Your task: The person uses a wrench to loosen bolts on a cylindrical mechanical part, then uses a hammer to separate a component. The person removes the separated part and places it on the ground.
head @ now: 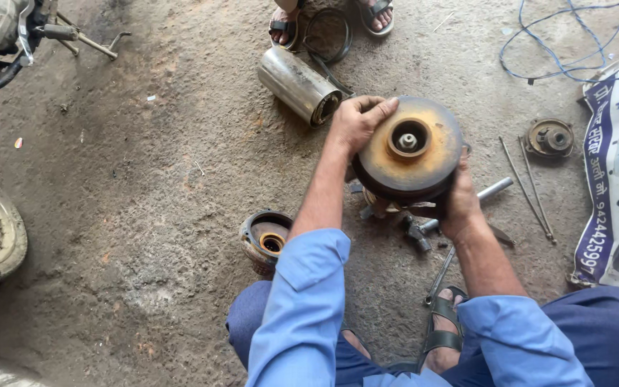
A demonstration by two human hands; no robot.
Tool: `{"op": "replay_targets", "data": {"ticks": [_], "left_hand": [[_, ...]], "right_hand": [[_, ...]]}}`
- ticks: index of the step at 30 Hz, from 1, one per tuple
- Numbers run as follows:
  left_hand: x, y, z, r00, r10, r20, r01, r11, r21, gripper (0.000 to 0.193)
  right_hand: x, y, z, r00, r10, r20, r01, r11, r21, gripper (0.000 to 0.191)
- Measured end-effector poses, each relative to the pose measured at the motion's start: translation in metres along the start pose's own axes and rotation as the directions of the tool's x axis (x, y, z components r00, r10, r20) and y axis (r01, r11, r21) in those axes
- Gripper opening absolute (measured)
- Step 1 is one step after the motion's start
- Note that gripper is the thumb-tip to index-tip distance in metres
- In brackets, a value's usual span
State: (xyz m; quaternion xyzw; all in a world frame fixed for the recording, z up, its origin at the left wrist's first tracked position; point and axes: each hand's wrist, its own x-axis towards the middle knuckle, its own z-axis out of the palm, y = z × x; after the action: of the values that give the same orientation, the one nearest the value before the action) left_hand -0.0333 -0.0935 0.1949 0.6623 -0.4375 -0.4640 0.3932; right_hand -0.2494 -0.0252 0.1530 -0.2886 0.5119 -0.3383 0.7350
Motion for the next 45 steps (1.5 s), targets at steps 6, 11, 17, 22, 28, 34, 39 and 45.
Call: {"op": "replay_targets", "data": {"ticks": [6, 11, 17, 22, 28, 34, 39, 45], "left_hand": [[0.011, 0.007, -0.022, 0.997, 0.077, -0.012, -0.066, 0.911, 0.408, 0.061], [0.001, 0.003, -0.034, 0.996, 0.010, -0.087, 0.043, 0.810, 0.584, 0.076], [-0.025, -0.007, -0.040, 0.998, -0.033, 0.052, 0.002, 0.862, 0.508, 0.082], [-0.039, -0.011, -0.038, 1.000, 0.021, -0.015, -0.010, 0.851, 0.525, 0.076], [-0.038, -0.022, -0.041, 0.996, 0.056, -0.063, -0.019, 0.880, 0.475, 0.076], [-0.041, -0.033, -0.039, 0.993, 0.077, -0.086, -0.039, 0.925, 0.377, 0.076], [-0.038, -0.031, -0.040, 0.994, 0.091, -0.058, -0.067, 0.941, 0.331, 0.079], [-0.039, -0.034, -0.049, 0.998, 0.056, -0.035, -0.043, 0.953, 0.300, 0.084]], "right_hand": [[-0.014, 0.031, 0.013, 0.998, -0.046, 0.035, 0.045, 0.998, 0.037, 0.099], [-0.017, 0.043, 0.007, 0.992, -0.081, 0.093, 0.086, 0.994, -0.060, 0.096], [-0.015, 0.042, -0.011, 0.987, -0.124, 0.105, 0.143, 0.970, -0.197, 0.098], [-0.018, 0.041, -0.013, 0.995, -0.099, 0.030, 0.104, 0.960, -0.259, 0.097], [-0.013, 0.034, -0.005, 0.995, -0.098, 0.013, 0.098, 0.965, -0.245, 0.089], [-0.008, 0.036, -0.006, 0.995, -0.089, 0.040, 0.096, 0.968, -0.232, 0.084], [-0.009, 0.040, -0.016, 0.995, -0.037, 0.089, 0.045, 0.995, -0.085, 0.087], [-0.016, 0.035, -0.022, 0.992, -0.112, 0.056, 0.118, 0.988, -0.101, 0.086]]}}
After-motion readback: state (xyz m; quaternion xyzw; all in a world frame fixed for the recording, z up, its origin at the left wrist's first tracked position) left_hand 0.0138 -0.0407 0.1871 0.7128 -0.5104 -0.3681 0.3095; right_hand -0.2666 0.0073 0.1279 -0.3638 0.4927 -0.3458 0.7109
